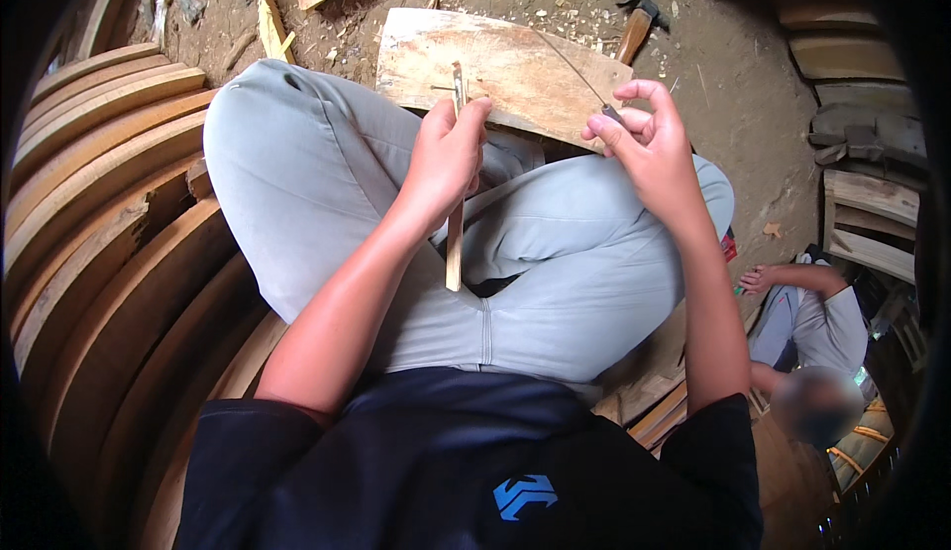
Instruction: The person sits on the ground and assembles small wooden pieces using a hammer and a knife. They repeatedly insert nails into the wood and strike them with the hammer, then use the knife to trim or adjust the pieces.
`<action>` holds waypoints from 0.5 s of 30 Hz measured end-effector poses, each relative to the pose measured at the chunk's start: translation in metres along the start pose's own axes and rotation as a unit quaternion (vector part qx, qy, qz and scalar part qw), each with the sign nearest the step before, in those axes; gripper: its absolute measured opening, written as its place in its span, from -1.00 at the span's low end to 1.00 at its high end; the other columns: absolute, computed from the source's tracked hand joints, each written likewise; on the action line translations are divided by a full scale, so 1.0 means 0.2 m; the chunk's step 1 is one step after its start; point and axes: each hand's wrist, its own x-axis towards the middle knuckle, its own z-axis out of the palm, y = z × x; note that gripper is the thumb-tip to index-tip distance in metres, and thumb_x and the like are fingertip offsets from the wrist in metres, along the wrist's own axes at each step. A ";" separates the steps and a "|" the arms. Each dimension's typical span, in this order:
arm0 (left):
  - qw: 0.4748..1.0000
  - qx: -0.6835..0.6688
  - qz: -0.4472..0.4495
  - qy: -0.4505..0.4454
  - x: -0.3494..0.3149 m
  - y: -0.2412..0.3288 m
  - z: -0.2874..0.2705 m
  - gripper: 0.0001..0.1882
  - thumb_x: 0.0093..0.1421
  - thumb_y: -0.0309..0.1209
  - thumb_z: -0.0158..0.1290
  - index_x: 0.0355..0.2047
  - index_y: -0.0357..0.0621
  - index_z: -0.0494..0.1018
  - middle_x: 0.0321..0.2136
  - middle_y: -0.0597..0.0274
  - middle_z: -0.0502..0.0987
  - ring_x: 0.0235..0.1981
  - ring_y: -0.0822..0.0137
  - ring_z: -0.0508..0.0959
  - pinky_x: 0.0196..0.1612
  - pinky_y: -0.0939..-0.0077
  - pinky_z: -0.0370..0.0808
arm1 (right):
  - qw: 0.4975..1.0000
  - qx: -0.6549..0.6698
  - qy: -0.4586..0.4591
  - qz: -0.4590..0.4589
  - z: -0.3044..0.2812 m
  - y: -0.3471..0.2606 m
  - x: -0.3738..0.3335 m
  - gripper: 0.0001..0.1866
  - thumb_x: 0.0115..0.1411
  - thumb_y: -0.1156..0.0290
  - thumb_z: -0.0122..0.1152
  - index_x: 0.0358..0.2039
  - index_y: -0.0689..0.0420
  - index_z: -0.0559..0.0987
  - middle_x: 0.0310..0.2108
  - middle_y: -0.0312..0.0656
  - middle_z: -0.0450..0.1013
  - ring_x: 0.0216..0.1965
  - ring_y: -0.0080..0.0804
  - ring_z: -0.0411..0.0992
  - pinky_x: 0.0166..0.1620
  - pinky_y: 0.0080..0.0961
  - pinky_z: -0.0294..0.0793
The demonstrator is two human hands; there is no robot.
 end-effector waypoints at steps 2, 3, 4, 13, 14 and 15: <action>1.000 -0.011 0.007 0.018 0.01 0.00 0.00 -0.66 0.40 -0.15 -0.03 -0.46 0.03 0.18 -0.68 0.53 0.16 -0.76 0.64 0.09 -0.73 0.62 0.00 | 0.997 0.074 -0.021 0.012 0.00 -0.03 0.02 -0.60 0.28 0.40 0.33 -0.06 0.14 0.27 -0.38 -0.13 0.60 -0.43 -0.62 0.43 -0.35 -0.66 0.40; 1.000 -0.007 0.017 0.005 0.01 -0.01 -0.01 -0.65 0.40 -0.14 -0.02 -0.46 0.03 0.19 -0.68 0.52 0.18 -0.76 0.64 0.10 -0.73 0.62 0.01 | 0.996 0.082 -0.027 0.011 0.00 -0.05 0.03 -0.60 0.29 0.40 0.32 -0.08 0.14 0.25 -0.38 -0.13 0.60 -0.43 -0.63 0.42 -0.36 -0.67 0.39; 0.999 0.004 0.033 0.006 0.03 -0.03 -0.02 -0.66 0.40 -0.14 -0.02 -0.46 0.03 0.19 -0.68 0.52 0.18 -0.76 0.64 0.10 -0.73 0.62 0.01 | 0.995 0.090 -0.032 0.012 0.01 -0.05 0.03 -0.60 0.30 0.39 0.31 -0.09 0.13 0.23 -0.38 -0.12 0.60 -0.44 -0.64 0.41 -0.37 -0.69 0.38; 0.996 0.050 0.071 0.002 0.07 -0.10 -0.03 -0.66 0.43 -0.13 -0.05 -0.43 0.03 0.20 -0.67 0.54 0.18 -0.75 0.65 0.12 -0.72 0.62 0.03 | 0.998 0.006 -0.002 0.057 0.11 -0.02 0.01 -0.68 0.36 0.33 0.22 -0.09 0.14 0.26 -0.45 -0.17 0.56 -0.48 -0.61 0.41 -0.41 -0.60 0.38; 0.997 0.053 0.057 0.002 0.07 -0.10 -0.03 -0.66 0.43 -0.12 -0.05 -0.43 0.03 0.20 -0.66 0.54 0.19 -0.74 0.65 0.12 -0.72 0.62 0.04 | 0.997 -0.039 0.003 0.070 0.12 -0.02 0.00 -0.69 0.38 0.31 0.19 -0.10 0.15 0.27 -0.46 -0.15 0.55 -0.48 -0.56 0.43 -0.41 -0.55 0.40; 0.998 0.056 0.043 0.002 0.07 -0.11 -0.03 -0.66 0.43 -0.12 -0.05 -0.43 0.03 0.20 -0.65 0.54 0.19 -0.74 0.65 0.13 -0.72 0.62 0.04 | 0.996 -0.075 0.020 0.045 0.15 -0.01 -0.01 -0.70 0.39 0.29 0.15 -0.10 0.17 0.27 -0.46 -0.10 0.54 -0.46 -0.43 0.47 -0.40 -0.46 0.41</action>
